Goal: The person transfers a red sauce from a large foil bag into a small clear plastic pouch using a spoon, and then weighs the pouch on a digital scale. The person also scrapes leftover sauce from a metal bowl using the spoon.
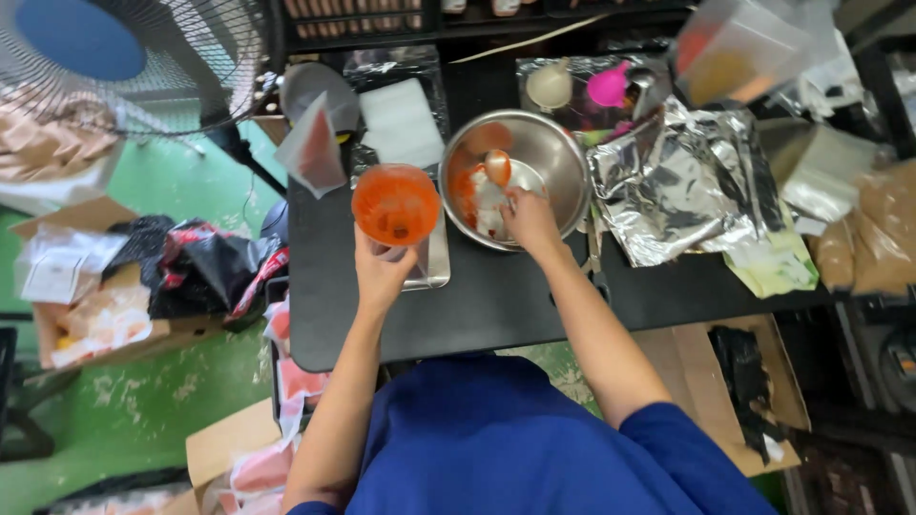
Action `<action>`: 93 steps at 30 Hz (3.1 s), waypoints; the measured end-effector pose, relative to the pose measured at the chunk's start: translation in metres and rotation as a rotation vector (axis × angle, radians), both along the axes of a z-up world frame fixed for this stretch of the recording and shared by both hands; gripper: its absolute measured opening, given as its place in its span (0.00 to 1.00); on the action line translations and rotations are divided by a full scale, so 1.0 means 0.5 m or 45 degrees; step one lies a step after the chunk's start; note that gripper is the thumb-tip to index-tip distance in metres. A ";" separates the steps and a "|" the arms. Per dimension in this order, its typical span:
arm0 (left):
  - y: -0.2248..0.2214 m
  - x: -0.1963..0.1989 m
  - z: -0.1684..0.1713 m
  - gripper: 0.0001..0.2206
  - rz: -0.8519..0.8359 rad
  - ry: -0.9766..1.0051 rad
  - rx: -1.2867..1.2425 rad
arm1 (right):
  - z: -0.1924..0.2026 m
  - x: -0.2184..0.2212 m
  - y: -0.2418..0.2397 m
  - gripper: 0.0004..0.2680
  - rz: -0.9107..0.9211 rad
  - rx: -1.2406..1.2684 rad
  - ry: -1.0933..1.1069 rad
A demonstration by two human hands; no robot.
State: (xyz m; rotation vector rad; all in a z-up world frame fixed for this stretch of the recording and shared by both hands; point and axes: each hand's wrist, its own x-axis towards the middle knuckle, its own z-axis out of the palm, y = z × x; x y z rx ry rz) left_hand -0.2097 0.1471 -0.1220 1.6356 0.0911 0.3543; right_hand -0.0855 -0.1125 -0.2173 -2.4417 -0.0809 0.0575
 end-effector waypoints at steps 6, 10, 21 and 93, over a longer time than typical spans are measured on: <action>0.010 0.074 -0.046 0.34 -0.030 -0.053 -0.069 | -0.062 0.071 0.021 0.12 -0.079 -0.451 0.340; 0.038 0.091 -0.071 0.42 -0.084 -0.093 -0.009 | -0.140 0.118 -0.004 0.12 -0.188 -0.394 0.449; 0.083 0.062 -0.026 0.67 -0.119 -0.329 0.111 | 0.225 -0.151 -0.082 0.08 -0.236 0.743 -0.408; 0.143 0.098 0.070 0.48 -0.569 -0.220 0.217 | 0.360 -0.280 0.142 0.04 0.252 0.490 -1.206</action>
